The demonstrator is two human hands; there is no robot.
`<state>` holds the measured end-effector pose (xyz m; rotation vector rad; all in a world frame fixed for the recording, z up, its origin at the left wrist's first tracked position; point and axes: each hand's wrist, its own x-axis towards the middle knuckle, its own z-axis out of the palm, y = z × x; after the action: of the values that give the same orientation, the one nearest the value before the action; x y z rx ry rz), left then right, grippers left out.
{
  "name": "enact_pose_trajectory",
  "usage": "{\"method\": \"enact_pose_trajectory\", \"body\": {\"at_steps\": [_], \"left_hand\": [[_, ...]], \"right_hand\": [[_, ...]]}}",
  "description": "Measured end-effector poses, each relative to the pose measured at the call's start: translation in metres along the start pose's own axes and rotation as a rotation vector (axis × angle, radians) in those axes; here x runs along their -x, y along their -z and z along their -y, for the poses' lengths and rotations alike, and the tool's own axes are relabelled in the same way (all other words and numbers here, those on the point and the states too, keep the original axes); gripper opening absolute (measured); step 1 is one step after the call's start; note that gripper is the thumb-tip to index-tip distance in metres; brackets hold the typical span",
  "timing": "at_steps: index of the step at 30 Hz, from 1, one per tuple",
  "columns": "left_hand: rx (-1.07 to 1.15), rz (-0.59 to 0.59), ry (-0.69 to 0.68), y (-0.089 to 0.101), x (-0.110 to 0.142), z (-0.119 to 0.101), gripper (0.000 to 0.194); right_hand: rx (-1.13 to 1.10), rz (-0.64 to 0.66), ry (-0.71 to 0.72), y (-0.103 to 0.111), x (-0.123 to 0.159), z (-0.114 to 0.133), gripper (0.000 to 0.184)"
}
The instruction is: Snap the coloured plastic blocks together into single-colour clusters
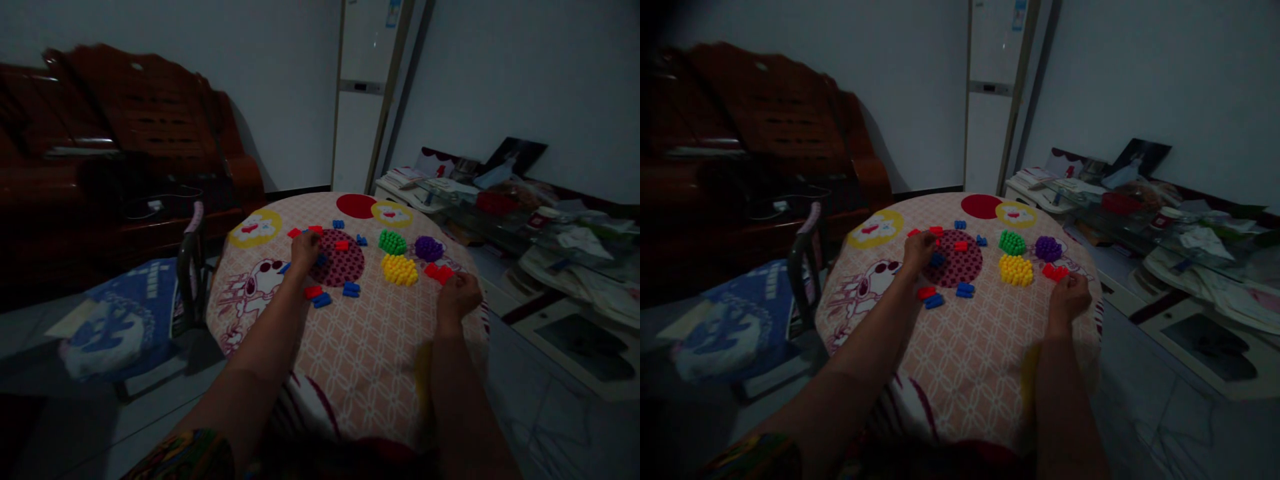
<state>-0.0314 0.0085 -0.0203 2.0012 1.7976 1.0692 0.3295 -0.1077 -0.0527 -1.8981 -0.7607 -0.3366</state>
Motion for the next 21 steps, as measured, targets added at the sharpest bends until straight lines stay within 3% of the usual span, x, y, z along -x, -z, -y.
{"method": "enact_pose_trajectory", "body": {"at_steps": [7, 10, 16, 21], "left_hand": [[-0.048, 0.208, -0.215, -0.046, -0.01, -0.017, 0.047], [-0.125, 0.294, -0.257, -0.055, -0.012, -0.023, 0.043], [-0.106, 0.29, -0.27, -0.042, -0.007, -0.031, 0.026], [0.05, 0.362, -0.378, -0.029, 0.001, -0.064, 0.025]], "right_hand": [[-0.048, 0.03, 0.066, -0.003, 0.007, 0.005, 0.027], [-0.06, 0.038, 0.08, -0.005, 0.006, 0.003, 0.027], [-0.116, 0.145, 0.19, -0.011, 0.017, 0.014, 0.027], [-0.261, 0.334, 0.539, -0.014, 0.047, 0.044, 0.032]]}}
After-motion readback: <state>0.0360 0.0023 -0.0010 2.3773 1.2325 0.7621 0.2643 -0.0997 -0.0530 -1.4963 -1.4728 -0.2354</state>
